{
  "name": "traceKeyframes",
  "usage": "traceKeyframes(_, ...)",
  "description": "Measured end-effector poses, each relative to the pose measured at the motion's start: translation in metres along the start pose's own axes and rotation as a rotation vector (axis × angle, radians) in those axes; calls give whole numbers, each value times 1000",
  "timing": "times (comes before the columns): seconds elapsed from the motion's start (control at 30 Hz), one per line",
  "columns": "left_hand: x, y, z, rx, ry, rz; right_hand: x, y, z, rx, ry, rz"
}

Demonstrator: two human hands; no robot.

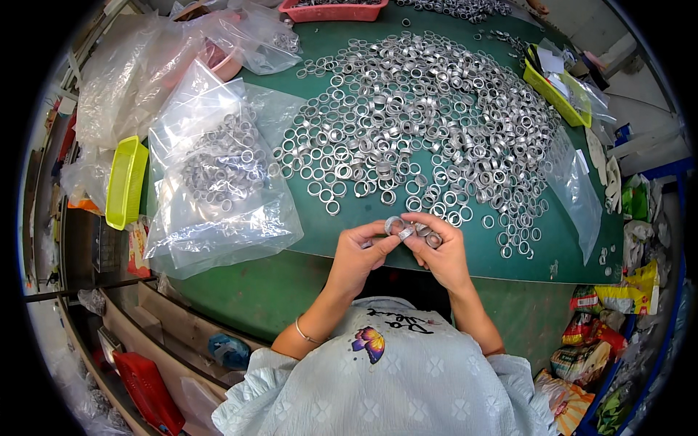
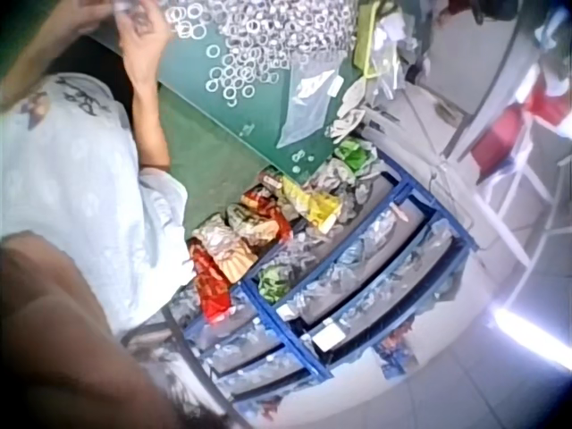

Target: The person picks up small metal rings from a pile on a green table and places them into plastic bags.

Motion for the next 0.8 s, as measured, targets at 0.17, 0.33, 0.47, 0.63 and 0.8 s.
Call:
traceKeyframes(0.17, 11, -10, 5, -33, -187, -168, -1, -1, 2, -48, 35, -14)
traceKeyframes(0.33, 5, -9, 5, -97, -118, -171, -1, 6, 2, -99, -82, -48)
traceKeyframes(0.47, -5, -1, 5, -244, 143, 28, 4, 19, 2, -136, -186, -44)
traceKeyframes(0.63, -28, 1, -7, -225, 335, 620, 10, 6, 3, -63, 214, 315)
traceKeyframes(0.8, -53, 11, -21, -172, 449, 886, -4, -17, 7, 8, 483, 810)
Point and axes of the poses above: each hand's wrist, its own z-axis away from the middle knuckle, its own y-axis out of the back of the hand, x = y × z, the point moved 1 cm from there along -z, towards the middle knuckle
